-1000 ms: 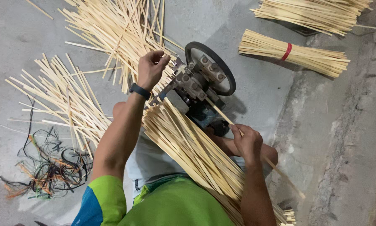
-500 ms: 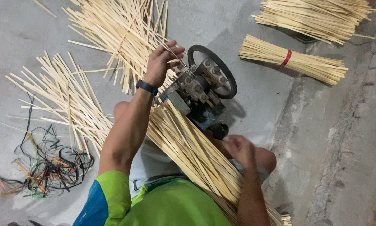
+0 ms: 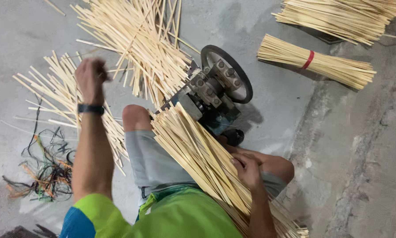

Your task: The person feeds individual bamboo strips into a mechanical thinning or splitting machine, pulling them through from the other side.

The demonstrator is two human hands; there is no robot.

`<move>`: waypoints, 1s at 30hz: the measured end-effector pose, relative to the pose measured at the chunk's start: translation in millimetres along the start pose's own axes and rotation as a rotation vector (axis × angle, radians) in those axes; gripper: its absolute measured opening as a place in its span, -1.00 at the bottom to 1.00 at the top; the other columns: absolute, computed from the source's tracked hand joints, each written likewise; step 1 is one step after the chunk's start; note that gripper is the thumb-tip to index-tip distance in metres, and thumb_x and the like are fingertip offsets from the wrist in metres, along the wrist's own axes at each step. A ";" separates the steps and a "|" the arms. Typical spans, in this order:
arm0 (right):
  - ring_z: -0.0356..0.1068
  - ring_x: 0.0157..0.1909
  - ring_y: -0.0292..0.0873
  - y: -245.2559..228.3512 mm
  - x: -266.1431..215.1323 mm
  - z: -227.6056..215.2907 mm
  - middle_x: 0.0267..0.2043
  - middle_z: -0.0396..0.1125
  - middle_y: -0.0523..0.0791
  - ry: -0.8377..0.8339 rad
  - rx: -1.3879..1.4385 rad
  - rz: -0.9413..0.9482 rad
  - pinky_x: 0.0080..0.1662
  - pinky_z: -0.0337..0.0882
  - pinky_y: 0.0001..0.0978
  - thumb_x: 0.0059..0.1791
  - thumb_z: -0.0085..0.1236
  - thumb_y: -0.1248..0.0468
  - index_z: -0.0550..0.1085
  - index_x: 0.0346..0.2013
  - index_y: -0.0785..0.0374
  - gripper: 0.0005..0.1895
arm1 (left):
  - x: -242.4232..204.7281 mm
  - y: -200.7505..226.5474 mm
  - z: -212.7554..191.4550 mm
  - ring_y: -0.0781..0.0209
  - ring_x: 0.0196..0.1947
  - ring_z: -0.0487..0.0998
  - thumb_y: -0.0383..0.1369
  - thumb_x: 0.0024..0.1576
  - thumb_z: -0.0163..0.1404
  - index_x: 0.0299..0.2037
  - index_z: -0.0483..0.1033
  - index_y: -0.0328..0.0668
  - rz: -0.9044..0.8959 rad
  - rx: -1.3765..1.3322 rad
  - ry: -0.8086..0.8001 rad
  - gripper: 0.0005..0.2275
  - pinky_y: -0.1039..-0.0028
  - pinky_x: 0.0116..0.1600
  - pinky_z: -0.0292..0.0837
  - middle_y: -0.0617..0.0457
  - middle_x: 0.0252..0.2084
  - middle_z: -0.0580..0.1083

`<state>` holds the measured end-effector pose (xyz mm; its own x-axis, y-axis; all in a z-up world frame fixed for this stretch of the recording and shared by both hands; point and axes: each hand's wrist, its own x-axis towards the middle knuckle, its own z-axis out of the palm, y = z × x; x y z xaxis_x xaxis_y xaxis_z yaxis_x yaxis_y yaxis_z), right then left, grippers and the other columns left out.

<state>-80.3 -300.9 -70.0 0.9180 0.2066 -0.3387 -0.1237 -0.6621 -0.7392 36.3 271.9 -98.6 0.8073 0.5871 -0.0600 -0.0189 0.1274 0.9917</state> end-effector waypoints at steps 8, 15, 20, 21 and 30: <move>0.57 -0.30 -0.12 8.0 -12.2 -19.5 -0.23 0.55 0.01 0.129 -0.252 -0.080 -0.19 0.54 -0.34 0.02 0.17 0.25 0.61 -0.14 0.27 -0.80 | -124.5 -84.3 -172.3 -0.44 -0.11 0.53 0.03 0.10 0.10 -0.08 0.59 -0.46 -0.463 1.336 0.128 -0.46 -0.03 0.01 0.43 -0.47 -0.12 0.51; 0.53 -0.26 -0.22 2.5 -22.2 -70.1 -0.20 0.54 -0.06 0.329 -0.004 -0.270 -0.18 0.52 -0.40 -0.08 0.31 0.30 0.65 -0.24 0.23 -0.85 | -156.4 -110.9 -140.7 -0.40 0.12 0.47 -0.06 -0.01 0.29 0.18 0.30 -0.70 -0.432 1.158 0.209 -0.22 0.11 0.20 0.38 -0.56 0.10 0.44; 0.47 0.00 -0.17 14.0 -35.4 -64.0 -0.03 0.46 -0.01 0.536 0.028 -0.148 0.00 0.48 -0.36 -0.02 0.31 0.32 0.60 -0.13 0.30 -0.81 | -92.7 -98.5 -64.2 -0.18 0.06 0.58 -0.18 0.14 0.23 0.25 0.36 -0.49 -0.019 0.876 0.130 -0.41 0.17 0.14 0.49 -0.39 0.06 0.53; 0.47 -0.03 -0.15 14.0 -35.2 -62.1 -0.05 0.47 -0.02 0.566 -0.040 -0.100 -0.02 0.49 -0.34 -0.05 0.33 0.31 0.60 -0.13 0.32 -0.78 | -80.6 -89.7 -43.4 -0.14 0.01 0.60 -0.20 0.15 0.21 0.25 0.36 -0.46 -0.003 0.752 0.100 -0.43 0.21 0.05 0.54 -0.35 0.07 0.52; 0.47 -0.27 -0.05 -3.0 3.6 -32.6 -0.28 0.47 -0.01 0.599 -0.302 -0.154 -0.25 0.42 -0.25 -0.03 0.38 0.18 0.64 -0.10 0.19 -0.74 | -36.1 9.1 156.9 0.15 -0.13 0.67 -0.25 0.25 0.12 0.21 0.46 -0.30 0.012 0.455 -0.309 -0.61 0.39 -0.11 0.64 -0.13 -0.02 0.61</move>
<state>-64.4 -321.7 -50.0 0.9774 -0.0619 0.2019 0.0556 -0.8469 -0.5288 99.5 126.4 -69.6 0.9454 0.3158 -0.0804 0.1728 -0.2766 0.9453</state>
